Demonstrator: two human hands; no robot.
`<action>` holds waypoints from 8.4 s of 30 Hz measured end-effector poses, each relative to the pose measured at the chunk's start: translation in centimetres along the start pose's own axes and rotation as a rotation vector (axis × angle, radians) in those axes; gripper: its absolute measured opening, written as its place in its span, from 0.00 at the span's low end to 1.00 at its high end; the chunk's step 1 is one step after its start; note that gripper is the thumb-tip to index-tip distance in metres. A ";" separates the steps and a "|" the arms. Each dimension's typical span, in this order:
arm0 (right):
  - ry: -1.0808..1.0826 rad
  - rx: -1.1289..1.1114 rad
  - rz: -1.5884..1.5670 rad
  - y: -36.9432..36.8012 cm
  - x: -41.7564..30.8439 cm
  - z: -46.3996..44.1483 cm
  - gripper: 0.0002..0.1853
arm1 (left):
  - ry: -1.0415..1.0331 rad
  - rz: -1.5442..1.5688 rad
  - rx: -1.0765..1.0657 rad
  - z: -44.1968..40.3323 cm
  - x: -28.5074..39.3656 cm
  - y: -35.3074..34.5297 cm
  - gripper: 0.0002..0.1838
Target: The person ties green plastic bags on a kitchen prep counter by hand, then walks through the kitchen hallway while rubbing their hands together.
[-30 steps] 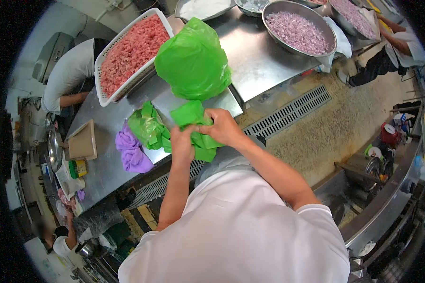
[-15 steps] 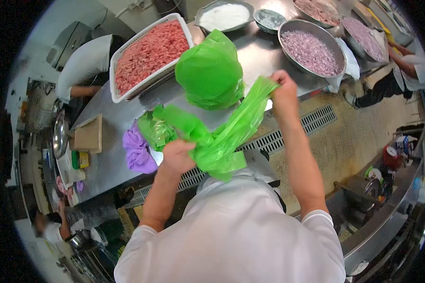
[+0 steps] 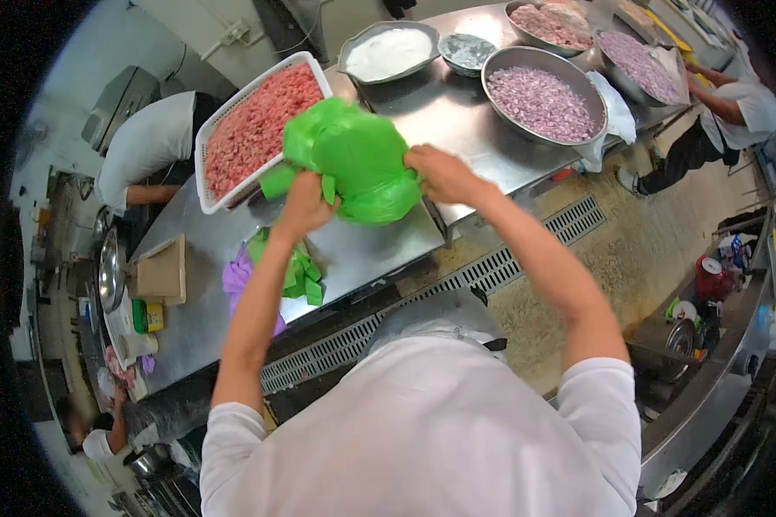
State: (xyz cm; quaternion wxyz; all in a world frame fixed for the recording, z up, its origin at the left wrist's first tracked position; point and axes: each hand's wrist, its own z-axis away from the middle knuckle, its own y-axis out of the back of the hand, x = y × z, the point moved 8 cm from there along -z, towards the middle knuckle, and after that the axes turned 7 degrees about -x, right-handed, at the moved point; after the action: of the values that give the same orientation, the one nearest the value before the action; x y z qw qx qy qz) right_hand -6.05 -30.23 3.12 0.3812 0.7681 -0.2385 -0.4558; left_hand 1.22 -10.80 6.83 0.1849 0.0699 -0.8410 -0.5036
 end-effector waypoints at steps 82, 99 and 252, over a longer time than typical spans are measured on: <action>-0.896 0.865 -1.023 0.4 -0.1 15.0 0.07 | 0.653 -0.048 0.050 11.8 -4.1 -3.3 0.16; -0.660 0.731 -0.646 0.8 1.1 12.3 0.11 | 0.688 1.512 -0.087 5.7 9.3 -0.3 0.12; -0.755 0.675 -0.911 -6.4 10.1 6.1 0.17 | 0.841 1.767 0.786 9.8 -7.6 -11.3 0.18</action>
State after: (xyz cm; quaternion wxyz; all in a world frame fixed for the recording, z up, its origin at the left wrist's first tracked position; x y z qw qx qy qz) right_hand -6.52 -35.91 -9.03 -0.2185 0.6571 -0.1372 -0.7082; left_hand 3.72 -5.91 -9.00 0.7273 -0.3437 -0.5652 0.1828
